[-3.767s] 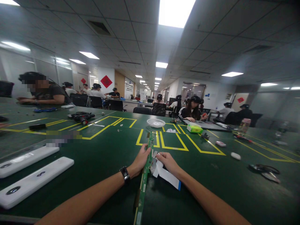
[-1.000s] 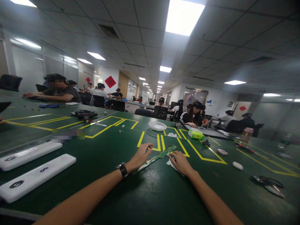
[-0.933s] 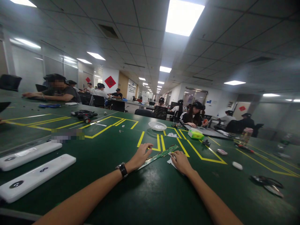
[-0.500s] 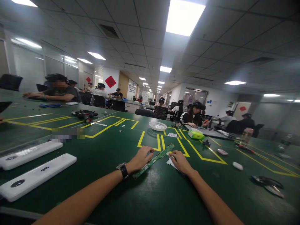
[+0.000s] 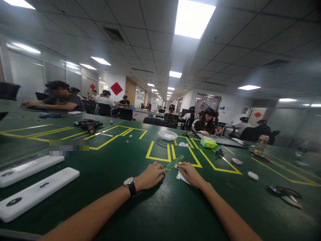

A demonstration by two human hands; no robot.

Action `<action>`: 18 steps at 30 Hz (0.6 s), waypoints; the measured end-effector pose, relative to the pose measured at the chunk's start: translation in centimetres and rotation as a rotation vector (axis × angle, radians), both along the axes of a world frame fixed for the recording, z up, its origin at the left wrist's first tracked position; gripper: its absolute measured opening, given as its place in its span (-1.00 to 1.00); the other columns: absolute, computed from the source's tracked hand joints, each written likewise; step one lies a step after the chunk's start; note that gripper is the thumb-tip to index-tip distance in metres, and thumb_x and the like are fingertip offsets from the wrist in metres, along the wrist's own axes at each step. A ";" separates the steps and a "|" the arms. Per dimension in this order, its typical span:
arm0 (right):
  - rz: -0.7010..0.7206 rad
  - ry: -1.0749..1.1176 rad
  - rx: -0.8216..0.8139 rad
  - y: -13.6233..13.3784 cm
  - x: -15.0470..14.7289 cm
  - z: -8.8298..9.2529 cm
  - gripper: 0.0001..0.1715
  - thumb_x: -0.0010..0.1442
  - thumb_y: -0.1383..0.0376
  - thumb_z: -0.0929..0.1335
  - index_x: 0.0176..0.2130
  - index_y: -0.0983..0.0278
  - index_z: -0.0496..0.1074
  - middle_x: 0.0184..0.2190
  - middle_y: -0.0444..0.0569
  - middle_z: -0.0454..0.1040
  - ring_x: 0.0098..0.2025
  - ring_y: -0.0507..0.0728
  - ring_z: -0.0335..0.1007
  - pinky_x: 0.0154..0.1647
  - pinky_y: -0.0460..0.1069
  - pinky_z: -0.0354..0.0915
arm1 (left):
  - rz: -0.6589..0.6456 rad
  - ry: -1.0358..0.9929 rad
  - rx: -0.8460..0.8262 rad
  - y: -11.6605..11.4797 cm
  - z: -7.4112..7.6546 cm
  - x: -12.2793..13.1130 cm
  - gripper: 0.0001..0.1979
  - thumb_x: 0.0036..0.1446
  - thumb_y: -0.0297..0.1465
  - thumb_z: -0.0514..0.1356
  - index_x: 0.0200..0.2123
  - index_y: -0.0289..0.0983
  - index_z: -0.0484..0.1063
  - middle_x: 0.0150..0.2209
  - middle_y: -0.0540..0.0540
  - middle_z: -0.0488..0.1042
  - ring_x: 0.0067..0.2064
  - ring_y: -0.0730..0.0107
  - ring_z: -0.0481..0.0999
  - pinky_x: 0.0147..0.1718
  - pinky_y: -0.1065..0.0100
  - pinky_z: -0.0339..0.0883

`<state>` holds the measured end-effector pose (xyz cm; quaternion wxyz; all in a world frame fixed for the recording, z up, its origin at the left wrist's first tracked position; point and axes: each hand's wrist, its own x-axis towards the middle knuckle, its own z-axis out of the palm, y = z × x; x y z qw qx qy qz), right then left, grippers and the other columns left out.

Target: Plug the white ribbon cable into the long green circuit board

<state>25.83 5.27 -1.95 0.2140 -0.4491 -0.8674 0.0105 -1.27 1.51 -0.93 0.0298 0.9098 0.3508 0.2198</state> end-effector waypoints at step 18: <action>-0.159 -0.086 0.010 -1.7 -2.1 1.3 -0.53 0.24 0.11 0.22 0.02 0.30 0.41 -0.07 0.13 0.44 0.00 0.21 0.27 0.05 0.04 0.10 | 0.054 -0.062 0.054 0.7 -0.8 0.3 -0.66 0.28 -0.24 -0.02 0.07 -0.13 0.32 0.03 -0.13 0.33 0.06 0.19 0.22 0.00 0.17 0.17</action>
